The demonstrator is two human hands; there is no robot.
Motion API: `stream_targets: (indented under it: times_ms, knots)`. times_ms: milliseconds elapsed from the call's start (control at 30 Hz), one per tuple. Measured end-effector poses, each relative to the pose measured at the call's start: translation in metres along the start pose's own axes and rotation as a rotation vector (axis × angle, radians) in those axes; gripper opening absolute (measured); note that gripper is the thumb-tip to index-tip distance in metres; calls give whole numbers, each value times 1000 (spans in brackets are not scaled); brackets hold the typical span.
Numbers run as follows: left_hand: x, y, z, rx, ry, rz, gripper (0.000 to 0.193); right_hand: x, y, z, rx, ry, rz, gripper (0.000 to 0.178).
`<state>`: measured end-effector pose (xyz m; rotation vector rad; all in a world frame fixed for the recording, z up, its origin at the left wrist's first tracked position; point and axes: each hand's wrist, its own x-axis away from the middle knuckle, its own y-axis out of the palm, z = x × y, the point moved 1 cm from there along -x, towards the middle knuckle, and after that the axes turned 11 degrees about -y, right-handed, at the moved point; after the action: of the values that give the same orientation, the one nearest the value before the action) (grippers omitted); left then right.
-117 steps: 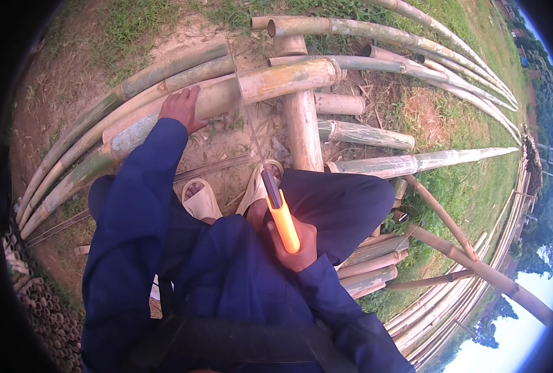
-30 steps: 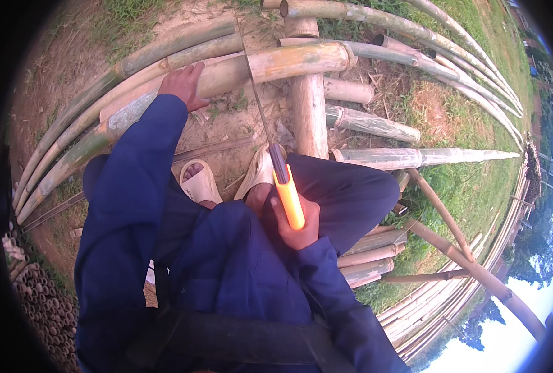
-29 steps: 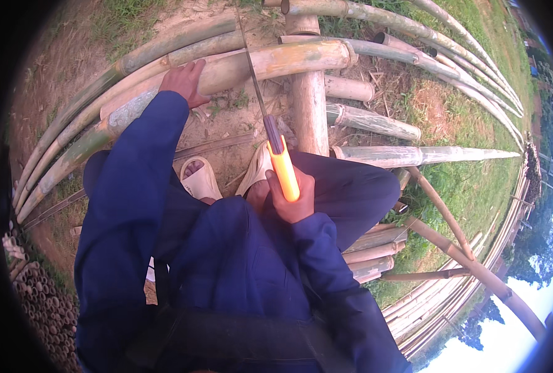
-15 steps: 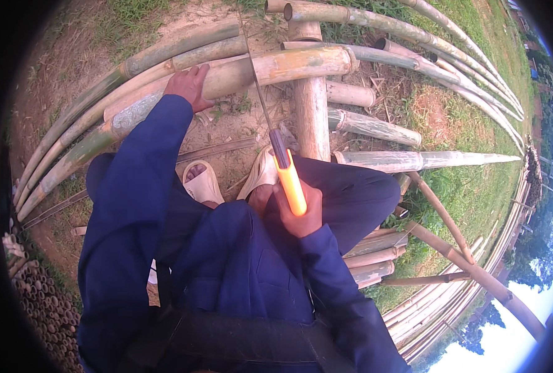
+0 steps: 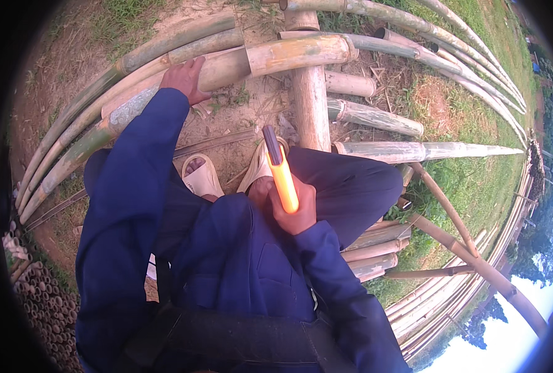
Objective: The person uses a hand saw to cut long bamboo poles into shorter sections. They repeatedly position each pole on a makeshift support, saw through it, and set the cut piece aside.
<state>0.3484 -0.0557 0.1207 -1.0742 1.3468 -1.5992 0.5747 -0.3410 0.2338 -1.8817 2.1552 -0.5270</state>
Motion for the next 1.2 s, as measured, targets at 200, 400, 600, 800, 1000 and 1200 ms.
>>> stream_targets:
  times_ms: [200,400,600,800,1000,1200]
  knots:
    - [0,4,-13,55,-39,-9,94,-34,13,19,-129,3,30,15]
    - [2,-4,-5,-15,-24,-66,94,52,-18,-18,39,-86,35,32]
    - [-2,-1,-5,32,9,8,89,-98,32,25,-143,3,49,17]
    - [7,-4,-9,8,-29,-20,88,50,-26,-37,46,18,-11,39]
    - [2,1,-3,13,4,-4,91,-28,3,11,-16,-11,18,14]
    - [2,-9,-3,12,-24,-39,90,-28,22,29,-141,-79,79,16]
